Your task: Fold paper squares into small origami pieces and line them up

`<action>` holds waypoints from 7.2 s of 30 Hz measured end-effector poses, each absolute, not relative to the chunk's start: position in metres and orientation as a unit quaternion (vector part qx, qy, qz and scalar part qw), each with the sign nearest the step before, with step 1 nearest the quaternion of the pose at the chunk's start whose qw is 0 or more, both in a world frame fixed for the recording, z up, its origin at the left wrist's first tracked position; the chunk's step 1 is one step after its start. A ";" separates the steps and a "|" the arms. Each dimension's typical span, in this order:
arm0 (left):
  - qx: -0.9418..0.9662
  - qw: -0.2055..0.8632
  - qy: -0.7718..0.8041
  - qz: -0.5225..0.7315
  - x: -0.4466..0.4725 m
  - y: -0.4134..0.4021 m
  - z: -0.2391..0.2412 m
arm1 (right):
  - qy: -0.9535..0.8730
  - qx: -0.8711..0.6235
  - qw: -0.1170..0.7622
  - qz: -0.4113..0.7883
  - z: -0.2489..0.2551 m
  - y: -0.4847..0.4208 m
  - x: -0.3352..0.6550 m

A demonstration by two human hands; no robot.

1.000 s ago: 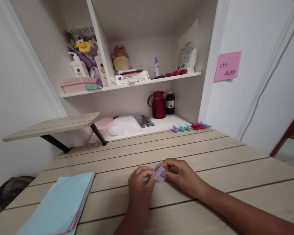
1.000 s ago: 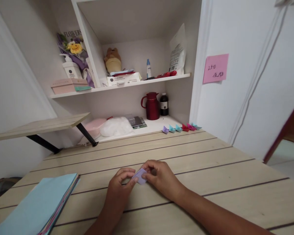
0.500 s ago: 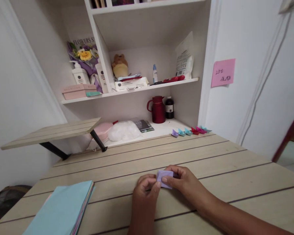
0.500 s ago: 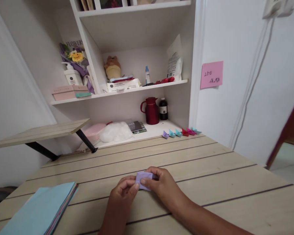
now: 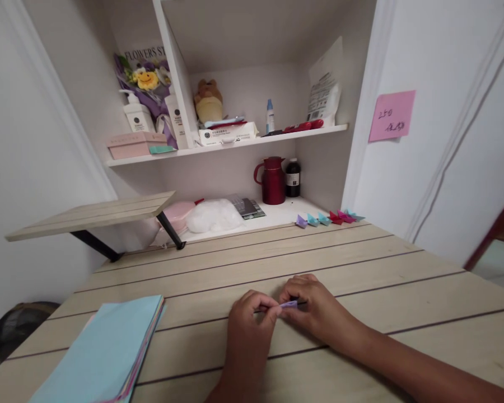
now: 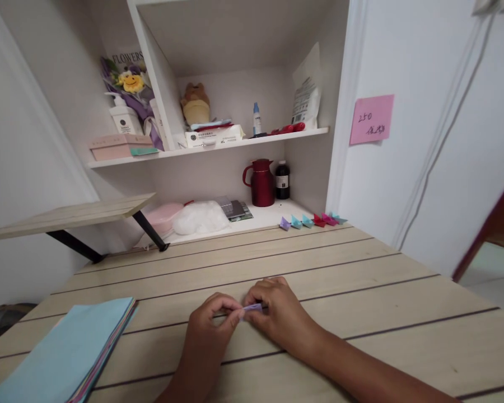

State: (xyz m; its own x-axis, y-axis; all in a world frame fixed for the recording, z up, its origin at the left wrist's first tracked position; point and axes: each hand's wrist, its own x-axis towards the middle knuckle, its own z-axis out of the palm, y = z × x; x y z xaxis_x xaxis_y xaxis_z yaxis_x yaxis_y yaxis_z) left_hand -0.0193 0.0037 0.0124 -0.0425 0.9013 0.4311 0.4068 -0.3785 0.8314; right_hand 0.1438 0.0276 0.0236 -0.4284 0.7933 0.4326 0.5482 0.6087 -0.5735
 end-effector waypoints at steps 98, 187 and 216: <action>0.728 0.113 0.596 0.318 -0.025 0.021 0.003 | -0.849 -0.395 0.279 0.211 0.010 0.055 0.162; 0.828 0.094 0.495 0.247 -0.061 0.021 0.006 | -0.916 -0.335 0.220 0.024 0.005 0.046 0.144; 0.470 0.451 0.443 0.617 -0.009 0.013 -0.008 | -0.553 -0.324 0.438 0.630 0.020 0.028 0.136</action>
